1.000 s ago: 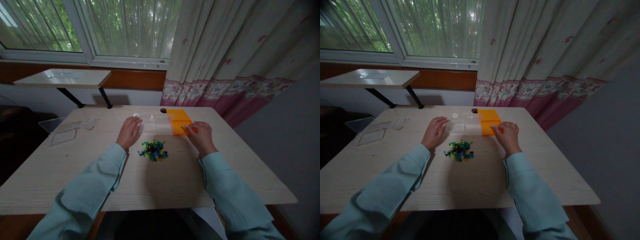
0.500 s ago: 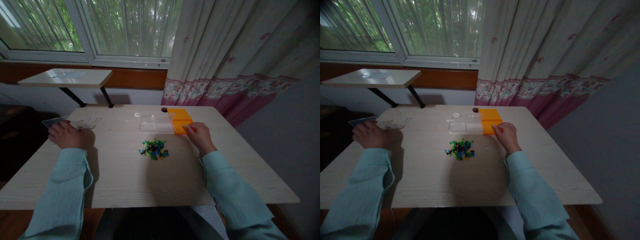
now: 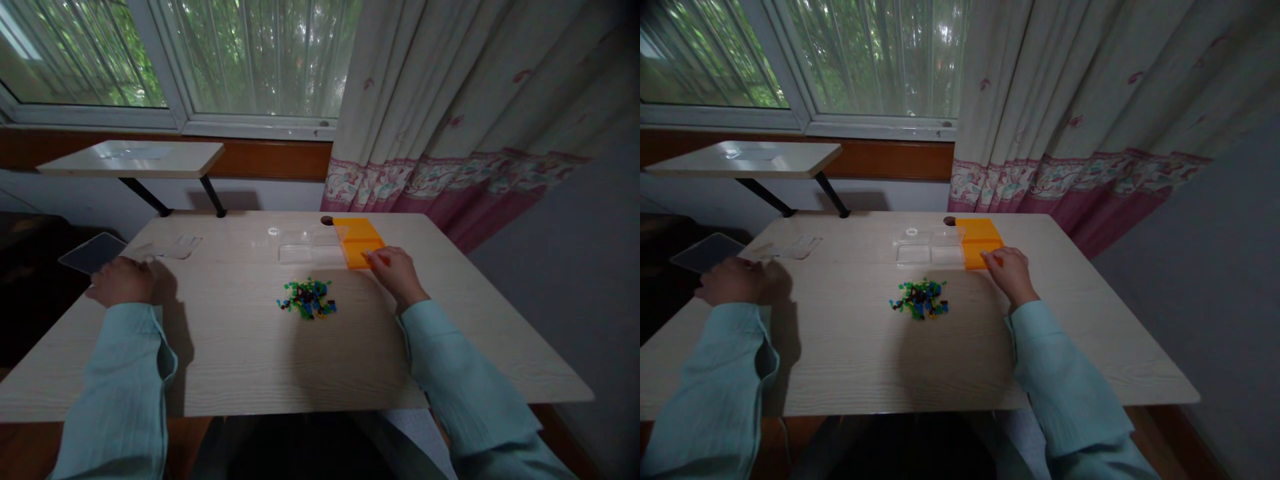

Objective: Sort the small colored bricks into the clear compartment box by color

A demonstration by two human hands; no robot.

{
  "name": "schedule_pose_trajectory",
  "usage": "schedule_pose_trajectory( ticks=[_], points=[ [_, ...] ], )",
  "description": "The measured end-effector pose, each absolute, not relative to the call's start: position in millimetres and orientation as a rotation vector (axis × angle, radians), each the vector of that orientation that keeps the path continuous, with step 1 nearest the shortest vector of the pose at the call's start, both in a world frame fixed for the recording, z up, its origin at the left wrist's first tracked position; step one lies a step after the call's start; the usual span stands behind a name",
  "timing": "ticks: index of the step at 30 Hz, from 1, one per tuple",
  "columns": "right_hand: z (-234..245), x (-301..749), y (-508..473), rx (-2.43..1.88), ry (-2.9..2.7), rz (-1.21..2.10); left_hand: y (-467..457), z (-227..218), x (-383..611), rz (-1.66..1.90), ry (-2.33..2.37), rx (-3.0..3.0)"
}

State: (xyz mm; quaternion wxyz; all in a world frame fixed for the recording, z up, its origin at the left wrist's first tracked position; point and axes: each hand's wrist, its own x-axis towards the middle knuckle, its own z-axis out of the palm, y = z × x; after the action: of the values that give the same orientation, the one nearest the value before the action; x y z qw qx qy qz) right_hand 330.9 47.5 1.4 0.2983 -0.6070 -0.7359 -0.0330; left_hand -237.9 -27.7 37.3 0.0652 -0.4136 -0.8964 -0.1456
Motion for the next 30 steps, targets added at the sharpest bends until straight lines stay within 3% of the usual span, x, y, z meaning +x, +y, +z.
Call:
schedule_pose_trajectory(
  ticks=[5, 14, 25, 30],
  points=[
    [4.9, 328.0, 45.5, -1.622, -1.986, -0.085, -28.7, 57.8, -212.3, -0.725, -2.353, -1.058],
    [5.2, 328.6, 45.2, -1.623, -1.999, -0.059, -0.8, 39.4, -94.0, -0.722, -1.769, -2.028],
    [7.5, 327.2, 45.5, -1.632, -2.009, -0.004, 17.5, 12.6, -46.4, -0.566, -1.605, -2.389],
    [6.9, 328.9, 45.2, -1.604, -1.98, -0.022, 18.5, 22.3, -76.4, -0.748, -1.655, -2.219]
  ],
)
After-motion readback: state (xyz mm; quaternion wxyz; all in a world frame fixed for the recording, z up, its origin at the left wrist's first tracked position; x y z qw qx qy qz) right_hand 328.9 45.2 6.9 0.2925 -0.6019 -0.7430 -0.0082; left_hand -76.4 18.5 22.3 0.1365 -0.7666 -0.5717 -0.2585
